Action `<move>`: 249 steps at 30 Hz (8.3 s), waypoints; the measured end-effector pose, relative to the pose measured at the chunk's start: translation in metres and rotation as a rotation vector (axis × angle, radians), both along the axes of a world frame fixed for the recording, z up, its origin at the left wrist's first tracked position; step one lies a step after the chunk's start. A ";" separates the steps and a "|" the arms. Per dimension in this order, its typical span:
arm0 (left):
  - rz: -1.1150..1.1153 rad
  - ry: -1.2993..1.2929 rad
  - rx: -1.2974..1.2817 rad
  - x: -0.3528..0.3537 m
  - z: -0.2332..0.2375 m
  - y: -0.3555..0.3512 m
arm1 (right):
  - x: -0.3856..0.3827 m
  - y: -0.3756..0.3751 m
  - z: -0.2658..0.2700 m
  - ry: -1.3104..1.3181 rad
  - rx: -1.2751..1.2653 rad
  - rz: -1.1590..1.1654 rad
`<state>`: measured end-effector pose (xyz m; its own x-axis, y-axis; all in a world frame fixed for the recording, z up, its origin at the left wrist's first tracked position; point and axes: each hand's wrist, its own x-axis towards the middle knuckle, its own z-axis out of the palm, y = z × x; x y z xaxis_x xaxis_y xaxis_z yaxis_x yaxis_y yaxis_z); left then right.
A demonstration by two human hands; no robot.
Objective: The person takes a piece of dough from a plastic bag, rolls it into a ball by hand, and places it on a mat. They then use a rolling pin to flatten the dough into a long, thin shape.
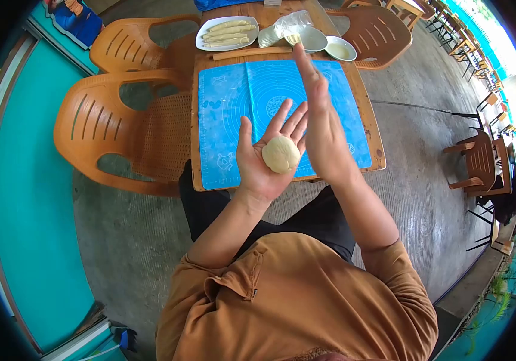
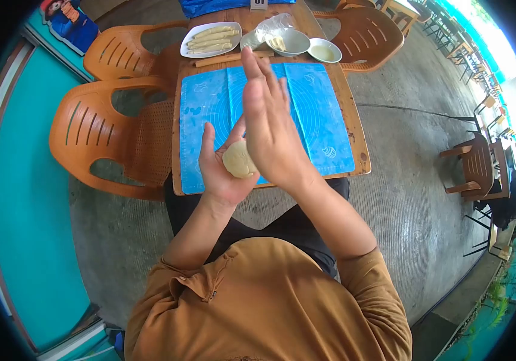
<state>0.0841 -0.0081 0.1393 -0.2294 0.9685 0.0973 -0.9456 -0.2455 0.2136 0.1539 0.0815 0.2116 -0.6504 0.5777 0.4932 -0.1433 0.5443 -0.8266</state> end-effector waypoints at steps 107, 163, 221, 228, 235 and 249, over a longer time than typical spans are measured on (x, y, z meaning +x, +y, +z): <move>0.311 2.415 -0.370 -0.011 -0.120 -0.025 | -0.002 0.101 -0.214 -0.247 0.452 -0.169; 0.270 2.535 -0.621 -0.070 -0.140 0.030 | -0.044 0.117 -0.188 -0.470 0.652 -0.264; 0.306 2.494 -0.933 -0.127 -0.133 0.100 | -0.006 0.129 -0.199 -0.642 0.694 -0.186; 0.392 2.551 -0.961 -0.130 -0.146 0.110 | -0.023 0.138 -0.207 -0.696 0.595 -0.220; 0.442 2.610 -0.977 -0.146 -0.151 0.131 | -0.041 0.158 -0.212 -0.784 0.546 -0.215; 0.273 2.501 -1.069 -0.168 -0.147 0.162 | -0.069 0.184 -0.218 -0.859 0.534 -0.249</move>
